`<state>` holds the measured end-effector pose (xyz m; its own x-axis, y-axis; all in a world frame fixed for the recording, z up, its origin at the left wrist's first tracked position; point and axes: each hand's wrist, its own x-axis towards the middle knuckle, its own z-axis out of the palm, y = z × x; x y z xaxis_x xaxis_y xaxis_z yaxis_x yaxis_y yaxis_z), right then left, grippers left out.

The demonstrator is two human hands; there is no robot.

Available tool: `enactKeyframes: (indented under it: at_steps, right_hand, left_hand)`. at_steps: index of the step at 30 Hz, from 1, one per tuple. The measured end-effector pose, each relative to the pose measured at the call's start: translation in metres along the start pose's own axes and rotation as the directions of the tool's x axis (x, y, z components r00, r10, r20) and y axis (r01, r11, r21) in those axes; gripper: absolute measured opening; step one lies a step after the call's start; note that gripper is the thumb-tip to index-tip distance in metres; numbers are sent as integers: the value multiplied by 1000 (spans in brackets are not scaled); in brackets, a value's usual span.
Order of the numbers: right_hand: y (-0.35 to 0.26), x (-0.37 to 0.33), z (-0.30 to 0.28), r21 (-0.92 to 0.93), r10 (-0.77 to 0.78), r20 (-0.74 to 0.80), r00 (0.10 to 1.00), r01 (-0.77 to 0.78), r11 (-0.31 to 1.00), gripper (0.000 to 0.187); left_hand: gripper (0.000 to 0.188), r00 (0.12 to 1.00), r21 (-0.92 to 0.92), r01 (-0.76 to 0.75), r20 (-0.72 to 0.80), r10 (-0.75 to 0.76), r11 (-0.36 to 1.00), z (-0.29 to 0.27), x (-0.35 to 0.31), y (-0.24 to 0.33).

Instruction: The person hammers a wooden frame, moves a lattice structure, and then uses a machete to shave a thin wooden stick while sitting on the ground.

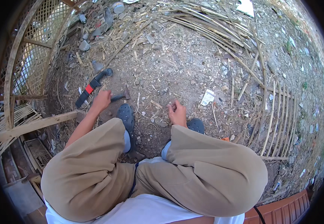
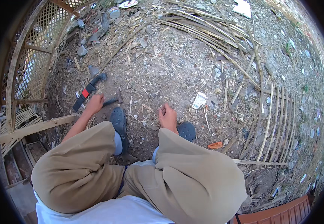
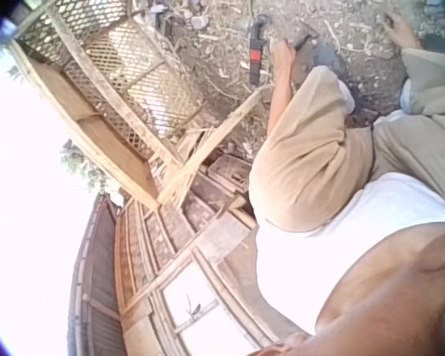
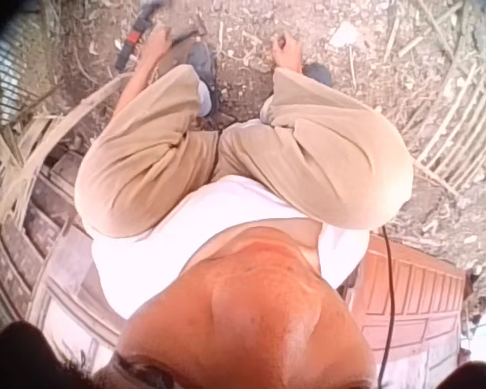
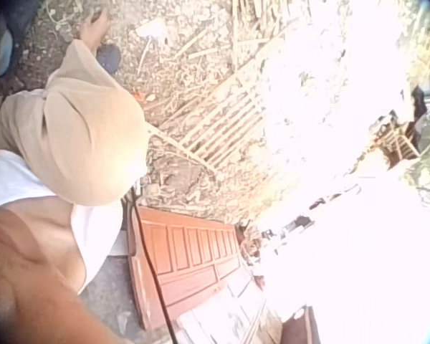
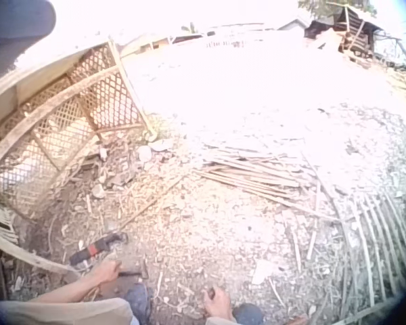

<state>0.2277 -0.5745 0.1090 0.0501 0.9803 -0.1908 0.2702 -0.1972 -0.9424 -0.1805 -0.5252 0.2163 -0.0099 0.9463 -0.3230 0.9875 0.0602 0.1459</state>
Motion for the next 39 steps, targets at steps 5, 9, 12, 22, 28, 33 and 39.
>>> enactKeyframes:
  at_steps: [5, 9, 12, 22, 28, 33, 39]
  right_hand:
    - [-9, -4, -11, 36, 56, -74, 996, -53, 998, 13]
    - [-12, -3, -25, 138, 63, -165, 984, -40, 990, 10]
    - [-15, -7, -26, 155, 45, -165, 985, -19, 988, 12]
    - [-7, -24, -41, 312, 182, -21, 983, -167, 935, 15]
    - [-11, -103, -80, 650, 416, 6, 909, -320, 690, 6]
    - [30, -240, -44, 224, 577, -514, 635, -549, 805, 22]
    - [58, -336, 17, 293, 857, -446, 258, -863, 413, 22]
  left_hand:
    - [23, 982, 1, -178, -61, 178, 984, -12, 33, 46]
    - [32, 943, 114, -332, 1, 334, 937, -20, 85, 91]
    - [34, 908, 247, -418, 91, 408, 874, -28, 141, 103]
    - [49, 397, 373, -896, 430, 811, 241, -75, 355, 352]
    - [49, 124, 284, -959, 352, 928, 20, -39, 395, 508]
    - [49, 118, 195, -977, 156, 981, 87, 16, 415, 543]
    - [46, 1, 140, -990, 56, 998, -7, 30, 421, 546]
